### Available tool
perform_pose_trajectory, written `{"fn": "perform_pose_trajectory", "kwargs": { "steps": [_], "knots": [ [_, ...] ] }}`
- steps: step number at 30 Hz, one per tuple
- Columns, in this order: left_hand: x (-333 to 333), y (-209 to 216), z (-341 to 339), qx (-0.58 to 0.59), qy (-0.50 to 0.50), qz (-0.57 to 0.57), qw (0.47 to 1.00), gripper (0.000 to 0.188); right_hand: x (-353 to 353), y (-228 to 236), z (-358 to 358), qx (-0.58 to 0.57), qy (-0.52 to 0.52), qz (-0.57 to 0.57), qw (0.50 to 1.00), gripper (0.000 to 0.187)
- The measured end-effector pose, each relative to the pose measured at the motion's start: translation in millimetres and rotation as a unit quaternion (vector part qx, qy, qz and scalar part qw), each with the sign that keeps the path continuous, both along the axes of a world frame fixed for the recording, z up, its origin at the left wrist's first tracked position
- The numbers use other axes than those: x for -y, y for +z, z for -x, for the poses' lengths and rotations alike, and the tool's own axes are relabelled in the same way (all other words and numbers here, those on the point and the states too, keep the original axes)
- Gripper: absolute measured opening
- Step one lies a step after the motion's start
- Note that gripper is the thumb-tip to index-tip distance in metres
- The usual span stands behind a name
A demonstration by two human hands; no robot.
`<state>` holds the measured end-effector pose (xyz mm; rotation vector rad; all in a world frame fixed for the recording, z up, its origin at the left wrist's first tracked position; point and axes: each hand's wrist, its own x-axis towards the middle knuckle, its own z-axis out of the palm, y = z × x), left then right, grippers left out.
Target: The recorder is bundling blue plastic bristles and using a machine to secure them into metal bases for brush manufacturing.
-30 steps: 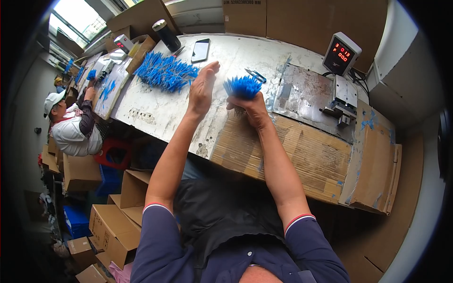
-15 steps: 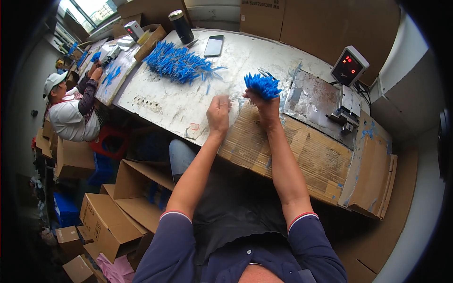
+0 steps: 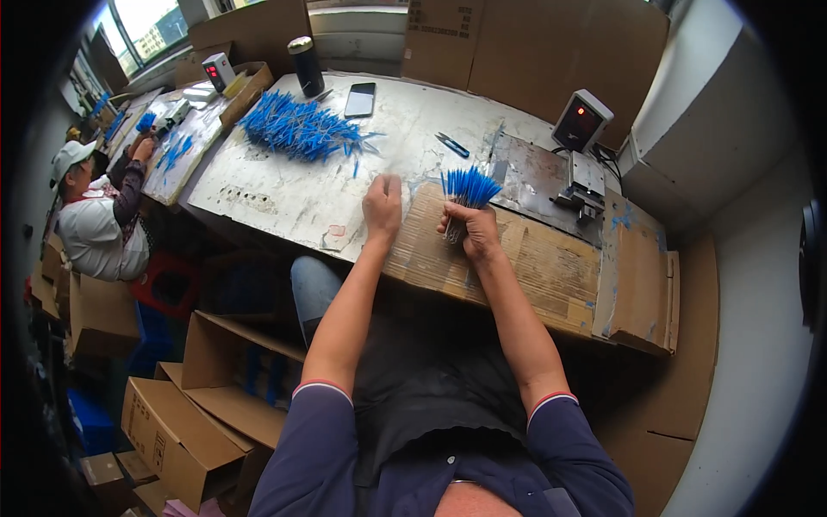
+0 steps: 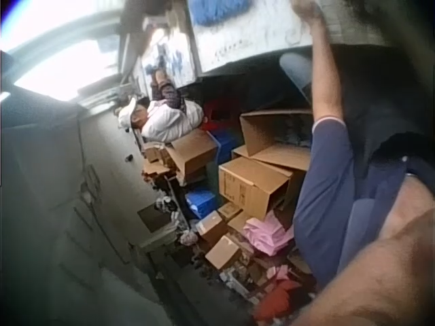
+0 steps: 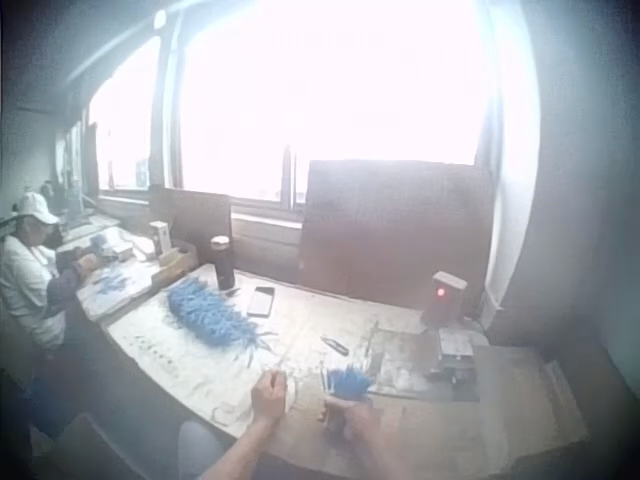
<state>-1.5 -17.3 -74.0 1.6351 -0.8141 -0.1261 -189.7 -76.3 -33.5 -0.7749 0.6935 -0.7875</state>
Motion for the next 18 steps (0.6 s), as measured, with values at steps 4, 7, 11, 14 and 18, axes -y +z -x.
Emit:
{"fn": "perform_pose_trajectory", "kwargs": {
  "steps": [4,7,11,14,18],
  "knots": [
    [-7,9,17,0.089,-0.018,0.005,0.996,0.029,-14,5,36,-0.002,-0.009,0.019,1.000,0.012],
    [-14,17,52,-0.004,-0.113,0.012,0.994,0.029,-21,5,56,-0.009,0.003,0.052,0.999,0.013],
    [-26,36,99,-0.152,-0.314,-0.002,0.937,0.031,-32,12,74,-0.024,0.033,0.075,0.996,0.016],
    [-33,46,113,-0.204,-0.360,-0.024,0.910,0.024,-42,19,80,-0.080,0.055,0.089,0.991,0.018],
    [-32,51,120,-0.257,-0.350,-0.008,0.901,0.018,-49,19,87,-0.008,0.000,0.073,0.997,0.018]
  ]
}}
